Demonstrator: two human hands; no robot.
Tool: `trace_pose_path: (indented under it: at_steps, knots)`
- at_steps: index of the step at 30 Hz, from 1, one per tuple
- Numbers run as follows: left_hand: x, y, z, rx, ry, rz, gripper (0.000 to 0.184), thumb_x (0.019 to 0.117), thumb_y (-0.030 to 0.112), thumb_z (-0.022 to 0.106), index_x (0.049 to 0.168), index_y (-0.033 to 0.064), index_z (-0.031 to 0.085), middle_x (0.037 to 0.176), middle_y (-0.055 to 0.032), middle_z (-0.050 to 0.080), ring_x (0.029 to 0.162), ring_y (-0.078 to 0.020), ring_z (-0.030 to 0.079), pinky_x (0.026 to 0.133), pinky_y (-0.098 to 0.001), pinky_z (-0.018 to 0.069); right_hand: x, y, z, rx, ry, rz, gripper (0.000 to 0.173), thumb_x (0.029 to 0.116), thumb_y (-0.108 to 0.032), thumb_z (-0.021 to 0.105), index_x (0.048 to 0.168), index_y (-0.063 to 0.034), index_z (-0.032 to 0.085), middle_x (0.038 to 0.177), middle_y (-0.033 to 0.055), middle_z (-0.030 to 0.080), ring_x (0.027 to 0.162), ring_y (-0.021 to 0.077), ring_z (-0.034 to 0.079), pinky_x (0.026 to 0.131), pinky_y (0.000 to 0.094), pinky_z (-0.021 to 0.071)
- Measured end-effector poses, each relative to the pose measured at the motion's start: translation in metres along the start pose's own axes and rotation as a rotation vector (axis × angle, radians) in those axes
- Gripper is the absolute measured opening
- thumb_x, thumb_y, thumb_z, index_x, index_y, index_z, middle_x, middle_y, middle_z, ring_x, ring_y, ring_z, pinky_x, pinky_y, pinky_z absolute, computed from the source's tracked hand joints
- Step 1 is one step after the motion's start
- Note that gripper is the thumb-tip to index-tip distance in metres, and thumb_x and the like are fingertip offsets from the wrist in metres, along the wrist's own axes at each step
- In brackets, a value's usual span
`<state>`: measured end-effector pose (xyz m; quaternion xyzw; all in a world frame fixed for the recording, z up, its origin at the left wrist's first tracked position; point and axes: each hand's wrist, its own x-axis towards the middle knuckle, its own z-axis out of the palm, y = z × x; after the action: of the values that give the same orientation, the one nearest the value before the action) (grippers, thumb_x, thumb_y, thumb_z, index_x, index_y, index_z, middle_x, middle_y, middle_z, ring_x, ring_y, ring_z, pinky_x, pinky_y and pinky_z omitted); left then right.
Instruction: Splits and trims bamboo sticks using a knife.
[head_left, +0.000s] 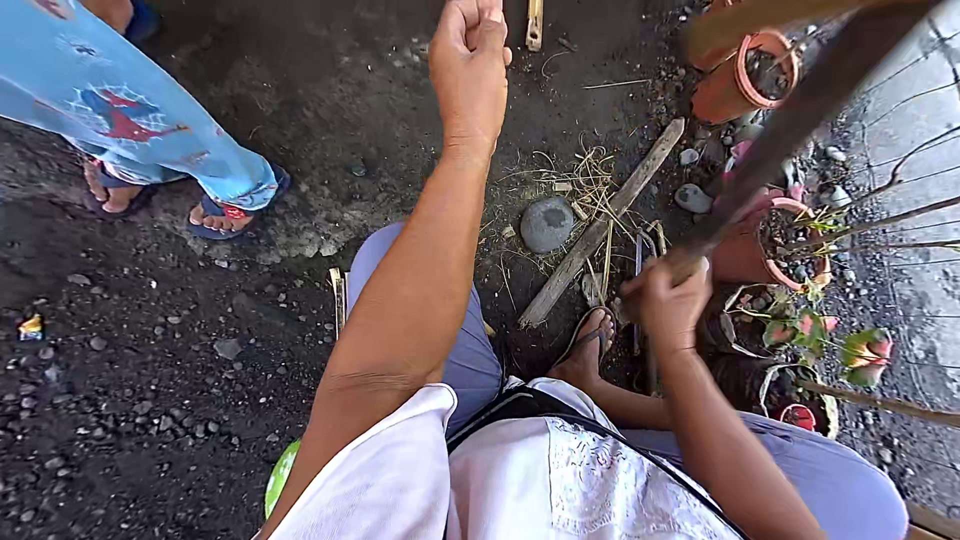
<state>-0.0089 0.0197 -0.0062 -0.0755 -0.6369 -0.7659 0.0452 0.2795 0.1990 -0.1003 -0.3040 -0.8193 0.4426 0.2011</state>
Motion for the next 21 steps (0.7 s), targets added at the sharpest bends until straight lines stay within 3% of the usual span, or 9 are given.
trace_pose_path:
  at_steps: [3, 5, 7, 10, 12, 14, 16, 19, 21]
  knots:
    - [-0.008, -0.003, 0.007, 0.006, -0.093, 0.038, 0.026, 0.1077, 0.017, 0.051, 0.122, -0.0005, 0.062, 0.104, -0.0106, 0.069, 0.089, -0.0174, 0.069, 0.073, -0.0313, 0.0583, -0.034, 0.083, 0.027, -0.252, -0.272, 0.329, 0.047, 0.0992, -0.026, 0.064, 0.134, 0.0034, 0.052, 0.094, 0.0164, 0.068, 0.078, 0.0256, 0.069, 0.077, 0.0486, 0.0586]
    - [-0.011, 0.001, 0.013, 0.019, -0.236, 0.091, 0.038, 0.1088, 0.024, 0.047, 0.135, -0.0014, 0.057, 0.124, -0.0142, 0.068, 0.11, -0.0212, 0.068, 0.087, -0.0378, 0.0581, -0.036, 0.089, 0.036, -0.296, -0.303, 0.356, 0.045, 0.0997, -0.029, 0.065, 0.131, 0.0017, 0.054, 0.091, 0.016, 0.069, 0.076, 0.0267, 0.07, 0.075, 0.05, 0.0592]
    - [-0.026, -0.002, 0.02, 0.05, -0.425, 0.114, 0.053, 0.1081, 0.032, 0.045, 0.15, -0.0013, 0.044, 0.145, -0.0161, 0.057, 0.131, -0.0226, 0.058, 0.102, -0.0409, 0.0534, -0.043, 0.088, 0.037, -0.324, -0.294, 0.344, 0.042, 0.099, -0.031, 0.065, 0.125, 0.0009, 0.056, 0.089, 0.0153, 0.068, 0.076, 0.0278, 0.07, 0.076, 0.0504, 0.0585]
    - [-0.034, -0.002, 0.036, 0.025, -0.569, 0.224, 0.081, 0.0999, 0.042, 0.058, 0.158, -0.0043, 0.026, 0.158, -0.0193, 0.042, 0.144, -0.0242, 0.046, 0.112, -0.0391, 0.0473, -0.043, 0.089, 0.037, -0.385, -0.272, 0.268, 0.046, 0.0971, -0.034, 0.067, 0.123, 0.0023, 0.058, 0.095, 0.0196, 0.068, 0.086, 0.0332, 0.07, 0.083, 0.0541, 0.0558]
    - [-0.04, -0.003, 0.046, -0.046, -0.559, 0.288, 0.092, 0.0919, 0.046, 0.068, 0.156, -0.0062, 0.028, 0.154, -0.0197, 0.048, 0.139, -0.0241, 0.051, 0.107, -0.0375, 0.0502, -0.044, 0.091, 0.038, -0.417, -0.287, 0.246, 0.052, 0.0961, -0.039, 0.068, 0.125, 0.0027, 0.057, 0.102, 0.0224, 0.067, 0.097, 0.0377, 0.068, 0.091, 0.0576, 0.052]
    - [-0.042, -0.002, 0.053, -0.178, -0.483, 0.334, 0.074, 0.0925, 0.027, 0.074, 0.146, -0.0113, 0.039, 0.134, -0.0208, 0.06, 0.12, -0.0222, 0.063, 0.099, -0.036, 0.0566, -0.043, 0.09, 0.036, -0.424, -0.327, 0.243, 0.058, 0.0955, -0.042, 0.07, 0.128, 0.0035, 0.056, 0.107, 0.0248, 0.066, 0.105, 0.0413, 0.065, 0.096, 0.0613, 0.0489]
    - [-0.041, -0.003, 0.055, -0.244, -0.365, 0.344, 0.051, 0.0934, 0.012, 0.074, 0.132, -0.0123, 0.05, 0.112, -0.0158, 0.069, 0.101, -0.0174, 0.071, 0.092, -0.0356, 0.0607, -0.043, 0.091, 0.033, -0.388, -0.395, 0.228, 0.062, 0.094, -0.043, 0.072, 0.131, 0.0038, 0.055, 0.11, 0.0255, 0.066, 0.106, 0.0412, 0.065, 0.097, 0.0623, 0.048]
    - [-0.028, -0.008, 0.049, -0.253, -0.303, 0.334, 0.044, 0.0955, 0.011, 0.07, 0.128, -0.0104, 0.051, 0.106, -0.0119, 0.07, 0.098, -0.0166, 0.071, 0.092, -0.0373, 0.0608, -0.04, 0.088, 0.025, -0.168, -0.555, 0.221, 0.062, 0.0891, -0.036, 0.075, 0.135, 0.0001, 0.053, 0.108, 0.0179, 0.066, 0.093, 0.0264, 0.067, 0.087, 0.0479, 0.0555]
    - [-0.019, -0.01, 0.046, -0.259, -0.295, 0.322, 0.044, 0.0966, 0.012, 0.069, 0.129, -0.0089, 0.049, 0.107, -0.0112, 0.07, 0.099, -0.0171, 0.071, 0.093, -0.0375, 0.0605, -0.044, 0.082, 0.026, 0.03, -0.617, 0.284, 0.059, 0.088, -0.025, 0.075, 0.135, -0.0012, 0.049, 0.097, 0.0107, 0.065, 0.071, 0.0152, 0.067, 0.068, 0.0337, 0.0601]
